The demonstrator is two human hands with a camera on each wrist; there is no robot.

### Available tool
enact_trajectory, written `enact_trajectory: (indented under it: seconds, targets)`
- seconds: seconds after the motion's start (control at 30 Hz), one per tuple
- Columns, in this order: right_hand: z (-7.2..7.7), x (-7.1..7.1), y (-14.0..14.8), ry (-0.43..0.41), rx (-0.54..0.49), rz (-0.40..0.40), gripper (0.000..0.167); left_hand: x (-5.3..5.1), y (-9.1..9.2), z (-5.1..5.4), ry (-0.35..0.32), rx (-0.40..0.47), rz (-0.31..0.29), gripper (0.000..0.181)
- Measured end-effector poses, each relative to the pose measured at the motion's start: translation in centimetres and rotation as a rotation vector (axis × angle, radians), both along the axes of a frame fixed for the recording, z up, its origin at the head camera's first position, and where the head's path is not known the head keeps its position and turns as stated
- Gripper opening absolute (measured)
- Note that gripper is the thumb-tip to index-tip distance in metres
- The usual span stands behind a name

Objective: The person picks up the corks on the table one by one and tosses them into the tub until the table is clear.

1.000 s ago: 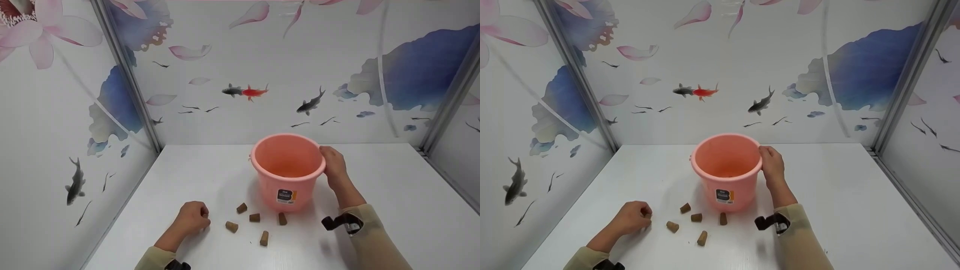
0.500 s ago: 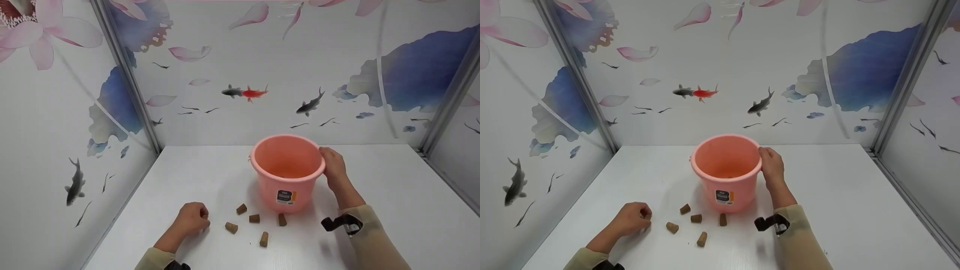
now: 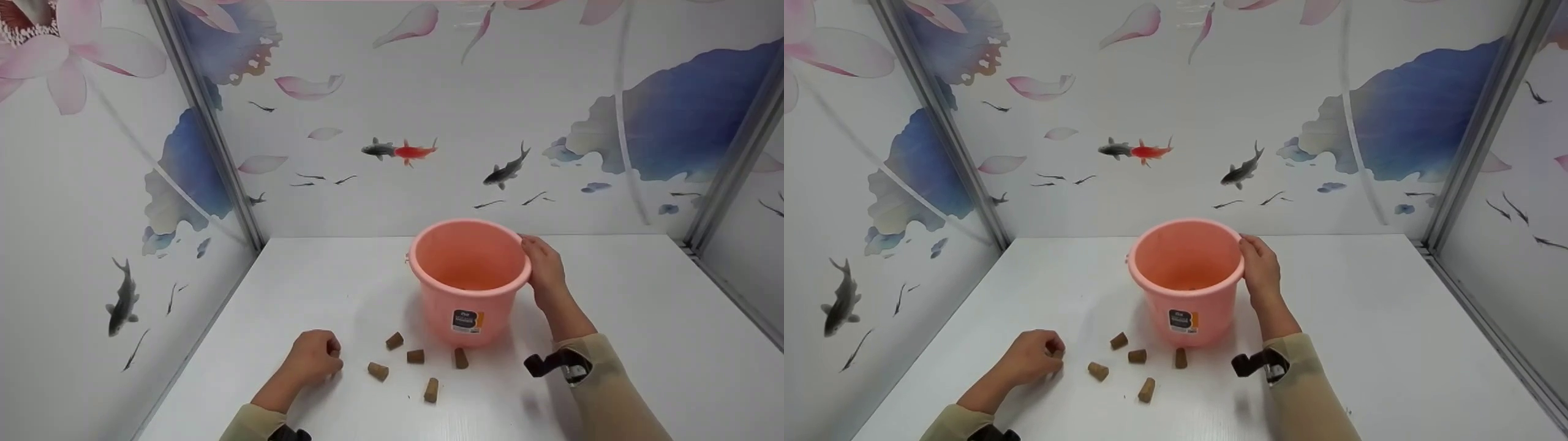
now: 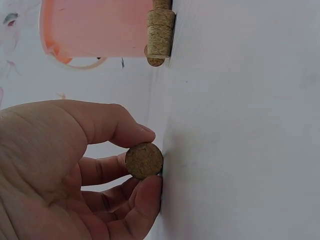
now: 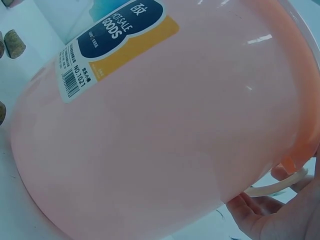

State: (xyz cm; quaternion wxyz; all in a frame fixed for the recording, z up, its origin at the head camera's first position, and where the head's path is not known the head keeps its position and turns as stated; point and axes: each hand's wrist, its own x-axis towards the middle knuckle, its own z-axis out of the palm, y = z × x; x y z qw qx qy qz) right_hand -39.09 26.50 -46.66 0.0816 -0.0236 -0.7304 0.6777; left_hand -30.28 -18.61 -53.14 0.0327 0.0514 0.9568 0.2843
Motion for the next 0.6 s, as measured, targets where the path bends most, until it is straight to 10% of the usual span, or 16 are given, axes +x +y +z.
enact_trajectory:
  seconds: [0.6]
  targets:
    - [0.16, -0.18, 0.03, -0.011, -0.009, -0.002, 0.052, -0.13, 0.72, 0.16, -0.041, 0.025, 0.021, 0.014]
